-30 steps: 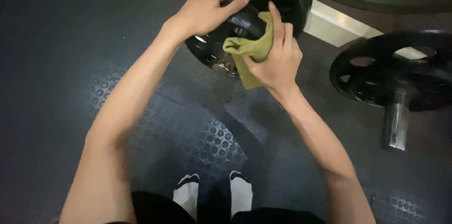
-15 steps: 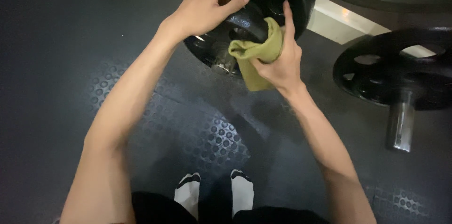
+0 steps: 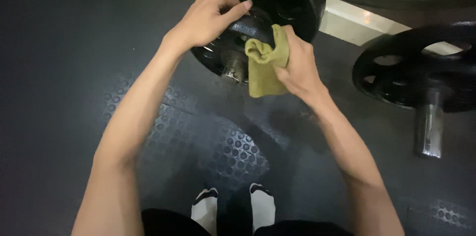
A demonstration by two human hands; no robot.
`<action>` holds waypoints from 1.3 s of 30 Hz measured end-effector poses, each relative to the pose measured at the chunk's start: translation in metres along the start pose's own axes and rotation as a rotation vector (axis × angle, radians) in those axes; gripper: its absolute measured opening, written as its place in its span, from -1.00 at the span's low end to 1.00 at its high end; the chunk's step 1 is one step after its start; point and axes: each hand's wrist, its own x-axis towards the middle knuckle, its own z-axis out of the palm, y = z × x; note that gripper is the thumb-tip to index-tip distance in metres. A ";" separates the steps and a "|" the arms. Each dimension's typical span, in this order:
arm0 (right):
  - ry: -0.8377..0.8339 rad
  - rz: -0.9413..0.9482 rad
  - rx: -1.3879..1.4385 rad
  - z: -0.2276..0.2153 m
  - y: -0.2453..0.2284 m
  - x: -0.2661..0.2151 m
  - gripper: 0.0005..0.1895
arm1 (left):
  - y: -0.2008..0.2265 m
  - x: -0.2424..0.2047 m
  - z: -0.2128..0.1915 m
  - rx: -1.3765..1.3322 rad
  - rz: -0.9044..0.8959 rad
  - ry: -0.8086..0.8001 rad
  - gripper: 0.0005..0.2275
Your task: Cleaning weight plates on a rack in a gym using a yellow cloth.
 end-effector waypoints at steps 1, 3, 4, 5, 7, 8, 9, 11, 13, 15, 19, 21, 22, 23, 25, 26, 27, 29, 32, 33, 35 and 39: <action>-0.061 0.001 0.086 -0.005 0.000 0.000 -0.49 | 0.006 -0.001 -0.001 -0.002 -0.075 -0.028 -0.53; -0.119 0.018 0.213 -0.003 0.027 -0.002 -0.41 | 0.004 -0.001 0.000 -0.003 -0.066 -0.016 -0.53; -0.176 0.037 0.340 -0.001 0.040 -0.004 -0.33 | 0.003 -0.002 0.002 -0.005 -0.057 -0.005 -0.54; -0.179 0.038 0.340 0.000 0.043 -0.004 -0.33 | 0.000 -0.002 0.003 -0.006 -0.059 -0.005 -0.54; -0.221 -0.004 0.523 0.001 0.047 -0.002 -0.17 | -0.006 -0.002 0.005 -0.018 -0.021 0.015 -0.54; -0.224 -0.005 0.523 0.001 0.045 -0.001 -0.17 | -0.007 -0.002 0.005 -0.019 -0.023 0.018 -0.54; -0.225 0.008 0.561 0.001 0.044 0.000 -0.15 | -0.009 -0.002 0.005 -0.036 0.023 0.029 -0.54; -0.225 0.019 0.598 0.004 0.045 0.001 -0.13 | -0.007 -0.002 0.004 -0.051 0.070 0.042 -0.53; -0.235 0.097 0.645 0.007 0.051 0.001 -0.18 | -0.001 -0.001 0.000 -0.038 -0.044 0.005 -0.53; -0.198 0.093 0.630 0.019 0.063 -0.005 -0.23 | 0.001 -0.001 -0.002 -0.050 -0.081 -0.007 -0.55; 0.002 0.055 0.552 0.034 0.064 -0.021 -0.31 | -0.003 -0.001 0.001 -0.057 -0.051 -0.010 -0.58; 0.084 0.019 0.459 0.037 0.050 -0.027 -0.30 | -0.009 0.001 0.004 -0.089 0.042 0.019 -0.58; 0.163 -0.024 0.366 0.037 0.043 -0.030 -0.29 | -0.011 0.001 0.006 -0.119 0.135 0.054 -0.59; 0.164 -0.017 0.358 0.042 0.043 -0.031 -0.29 | -0.008 0.001 0.004 -0.128 0.138 0.050 -0.59; 0.335 -0.189 0.090 0.048 0.044 -0.033 -0.20 | 0.000 0.002 0.001 -0.066 0.011 0.008 -0.62; 0.335 -0.183 0.080 0.051 0.047 -0.033 -0.20 | -0.003 0.001 0.002 -0.075 0.016 0.003 -0.62; 0.390 -0.255 0.071 0.054 0.050 -0.034 -0.15 | -0.005 0.001 0.003 -0.038 0.037 0.009 -0.62; 0.450 -0.320 0.057 0.060 0.053 -0.035 -0.09 | -0.005 0.001 0.002 -0.004 0.063 0.006 -0.62; 0.442 -0.344 0.161 0.060 0.057 -0.040 0.01 | -0.001 -0.001 0.006 -0.043 0.039 0.002 -0.63; 0.425 -0.338 0.176 0.060 0.058 -0.038 0.03 | -0.002 0.000 0.004 -0.025 0.048 0.011 -0.63; 0.414 -0.328 0.182 0.060 0.064 -0.041 0.05 | -0.001 0.001 0.003 -0.010 0.066 0.015 -0.63; 0.326 -0.239 0.321 0.068 0.079 -0.052 0.06 | 0.000 0.000 0.005 -0.087 0.062 -0.015 -0.63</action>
